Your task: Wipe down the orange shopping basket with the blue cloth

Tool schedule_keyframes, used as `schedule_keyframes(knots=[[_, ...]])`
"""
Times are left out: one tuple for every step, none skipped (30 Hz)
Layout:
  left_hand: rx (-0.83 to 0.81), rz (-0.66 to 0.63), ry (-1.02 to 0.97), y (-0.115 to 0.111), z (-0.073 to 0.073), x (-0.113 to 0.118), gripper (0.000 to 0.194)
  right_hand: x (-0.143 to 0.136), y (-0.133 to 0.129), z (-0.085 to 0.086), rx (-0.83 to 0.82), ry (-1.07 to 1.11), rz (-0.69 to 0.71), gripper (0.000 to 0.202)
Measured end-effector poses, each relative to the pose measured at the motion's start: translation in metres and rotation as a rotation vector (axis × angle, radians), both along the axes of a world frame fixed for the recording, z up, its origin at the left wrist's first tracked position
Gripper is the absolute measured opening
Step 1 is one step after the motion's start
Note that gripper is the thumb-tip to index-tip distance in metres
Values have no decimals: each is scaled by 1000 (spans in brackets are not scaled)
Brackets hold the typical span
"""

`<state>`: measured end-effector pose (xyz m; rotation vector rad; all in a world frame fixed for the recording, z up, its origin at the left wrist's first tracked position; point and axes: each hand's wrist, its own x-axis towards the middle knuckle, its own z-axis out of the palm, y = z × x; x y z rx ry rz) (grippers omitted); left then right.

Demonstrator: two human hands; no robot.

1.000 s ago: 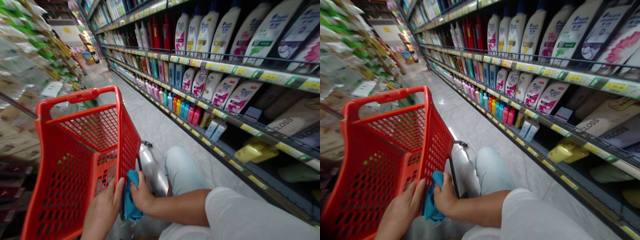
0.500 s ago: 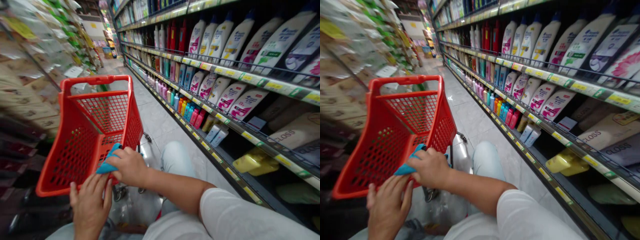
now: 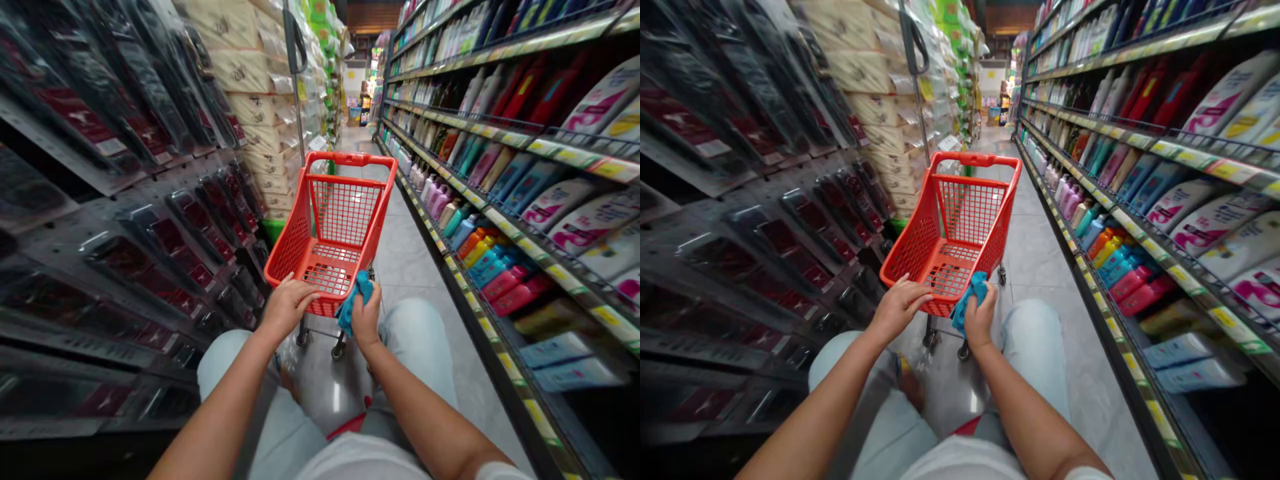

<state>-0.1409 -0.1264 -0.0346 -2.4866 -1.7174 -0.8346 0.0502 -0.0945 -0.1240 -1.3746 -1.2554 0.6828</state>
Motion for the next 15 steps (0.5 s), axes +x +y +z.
schedule_keyframes(knots=[[6,-12,-9,1,-2,3,25,-1,-1,-14,-129,21,-15,36],[13,-21,-18,2,-4,6,25,-1,-3,-27,-234,29,-10,35],[18,-31,-27,1,-6,10,26,1,-5,-37,-303,28,6,32],[15,-43,-37,0,-8,14,26,4,-8,-45,-339,20,22,29],[9,-69,-46,-1,-8,17,25,8,-10,-49,-358,8,29,27],[10,-107,-53,-1,-7,19,25,15,-13,-48,-369,0,23,27],[27,-145,-59,1,-5,18,25,23,-15,-43,-359,-3,-4,28],[66,-158,-72,4,-2,15,25,32,-17,-34,-320,-5,-43,29],[122,-133,-102,10,0,10,25,42,-18,-20,-249,-13,-86,31],[184,-61,-155,17,2,2,27,51,-19,-5,-142,-26,-135,33],[229,60,-242,27,3,-7,32,58,-20,12,-13,-77,-141,32],[231,180,-368,38,1,-15,43,63,-21,29,135,-159,-122,28],[181,240,-516,48,-2,-22,57,66,-22,43,259,-274,-52,26],[91,250,-676,58,-7,-27,70,67,-23,55,350,-409,42,25],[-11,218,-839,67,-14,-28,78,65,-24,65,403,-546,135,26]])
